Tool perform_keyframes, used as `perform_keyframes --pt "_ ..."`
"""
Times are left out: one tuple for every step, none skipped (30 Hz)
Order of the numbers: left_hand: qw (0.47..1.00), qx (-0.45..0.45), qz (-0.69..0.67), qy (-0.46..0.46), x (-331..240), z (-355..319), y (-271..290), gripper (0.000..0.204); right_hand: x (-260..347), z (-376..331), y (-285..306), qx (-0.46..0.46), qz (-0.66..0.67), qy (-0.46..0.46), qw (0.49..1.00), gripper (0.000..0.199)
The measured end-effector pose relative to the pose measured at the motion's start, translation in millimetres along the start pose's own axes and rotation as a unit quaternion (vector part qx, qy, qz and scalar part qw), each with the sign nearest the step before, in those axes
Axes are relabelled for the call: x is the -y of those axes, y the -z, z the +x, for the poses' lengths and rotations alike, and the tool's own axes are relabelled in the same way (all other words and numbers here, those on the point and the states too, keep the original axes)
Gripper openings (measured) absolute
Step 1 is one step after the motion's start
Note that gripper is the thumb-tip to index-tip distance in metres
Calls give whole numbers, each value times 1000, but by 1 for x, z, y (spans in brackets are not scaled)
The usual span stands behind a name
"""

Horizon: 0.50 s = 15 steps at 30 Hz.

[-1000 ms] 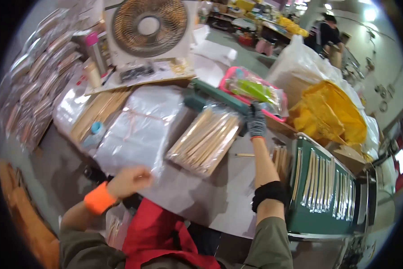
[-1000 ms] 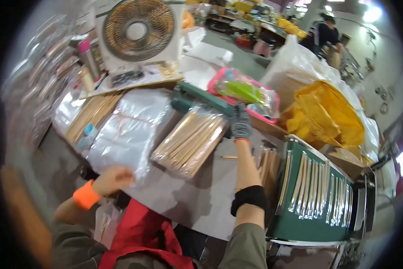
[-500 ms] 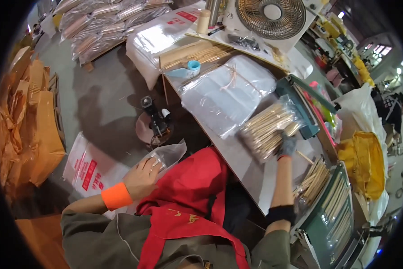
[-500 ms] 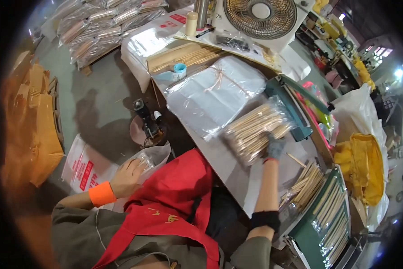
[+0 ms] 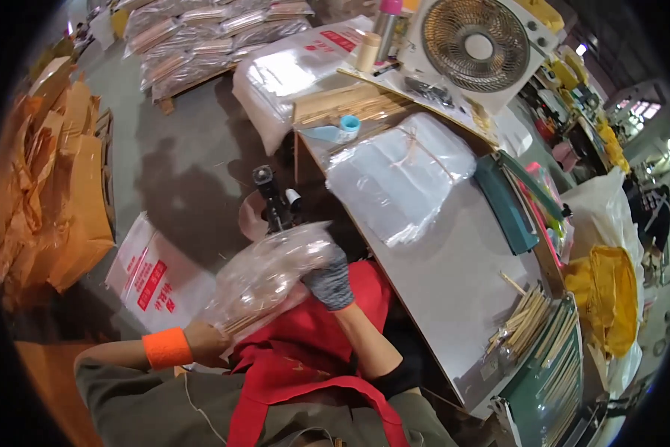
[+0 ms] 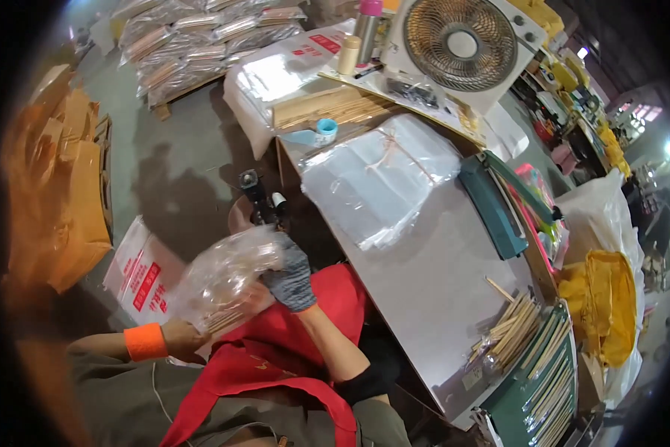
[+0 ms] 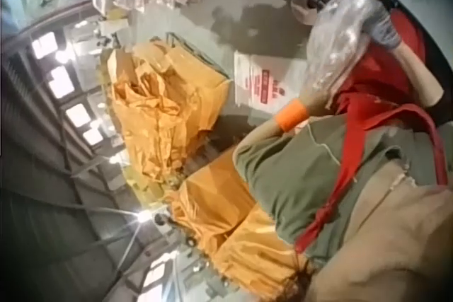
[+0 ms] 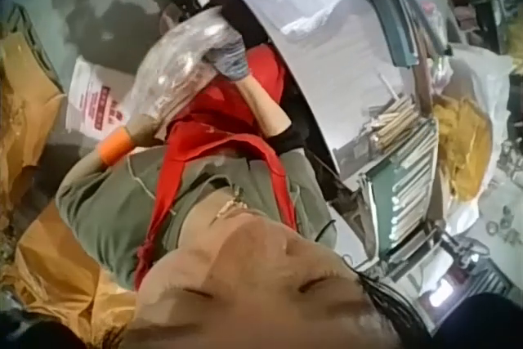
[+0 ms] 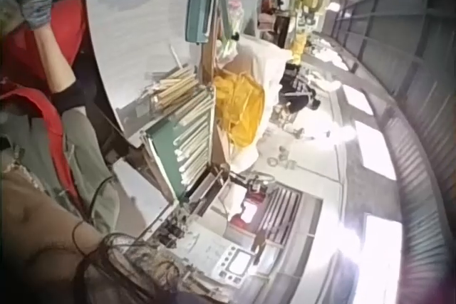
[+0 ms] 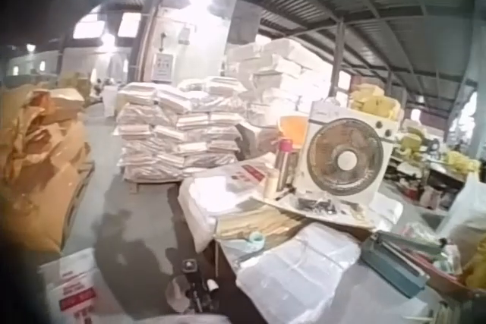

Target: Packaging bundles of wooden skewers into plastic bags, sealing them with a heat sealer, and stacking them on a pallet.

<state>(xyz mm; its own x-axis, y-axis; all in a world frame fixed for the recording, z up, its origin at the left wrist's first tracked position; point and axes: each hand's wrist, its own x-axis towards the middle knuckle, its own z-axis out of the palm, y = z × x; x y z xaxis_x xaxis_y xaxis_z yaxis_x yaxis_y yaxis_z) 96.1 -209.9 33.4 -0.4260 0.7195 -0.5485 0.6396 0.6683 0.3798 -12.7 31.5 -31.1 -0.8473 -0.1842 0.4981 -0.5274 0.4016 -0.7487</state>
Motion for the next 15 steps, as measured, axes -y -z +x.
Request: perform_keyframes --pt "982 132 113 74 -3 -14 8 42 11 5 -10 -15 -6 -19 1000 24" --pt "982 135 107 79 8 -16 -2 42 17 12 -18 0 38 -48 998 19" --pt "982 148 77 86 29 -17 -19 36 14 13 -28 6 44 -50 998 19" --pt "983 155 51 90 43 -21 -33 32 9 13 -37 7 182 -187 965 22" --pt "983 151 51 89 51 -27 -35 32 2 11 -44 5 310 -318 896 24" --pt "979 139 95 111 60 -31 -35 31 -11 9 -52 43 397 -475 784 29" --pt "972 128 136 140 71 -36 -29 30 -5 14 -61 48 398 -472 785 29" --pt "972 126 134 145 81 -43 -21 30 2 15 -71 58 330 -374 865 21" --pt "976 -62 208 19 83 -55 -7 26 9 19 -77 70 260 -265 926 15" --pt "923 -246 270 -124 86 -60 0 23 0 27 -75 105 236 -182 949 16" --pt "923 -248 265 -126 88 -64 2 23 -9 34 -74 178 173 -65 966 22" --pt "939 -210 262 -75 88 -69 5 16 -5 48 -81 290 64 13 955 24" --pt "951 -170 257 -19 86 -77 5 11 4 57 -95 394 -44 97 913 26" --pt "973 -145 177 0 84 -76 7 8 6 47 -114 385 9 79 920 28" --pt "973 -146 177 4 82 -74 -1 8 9 36 -132 418 -45 95 902 29"
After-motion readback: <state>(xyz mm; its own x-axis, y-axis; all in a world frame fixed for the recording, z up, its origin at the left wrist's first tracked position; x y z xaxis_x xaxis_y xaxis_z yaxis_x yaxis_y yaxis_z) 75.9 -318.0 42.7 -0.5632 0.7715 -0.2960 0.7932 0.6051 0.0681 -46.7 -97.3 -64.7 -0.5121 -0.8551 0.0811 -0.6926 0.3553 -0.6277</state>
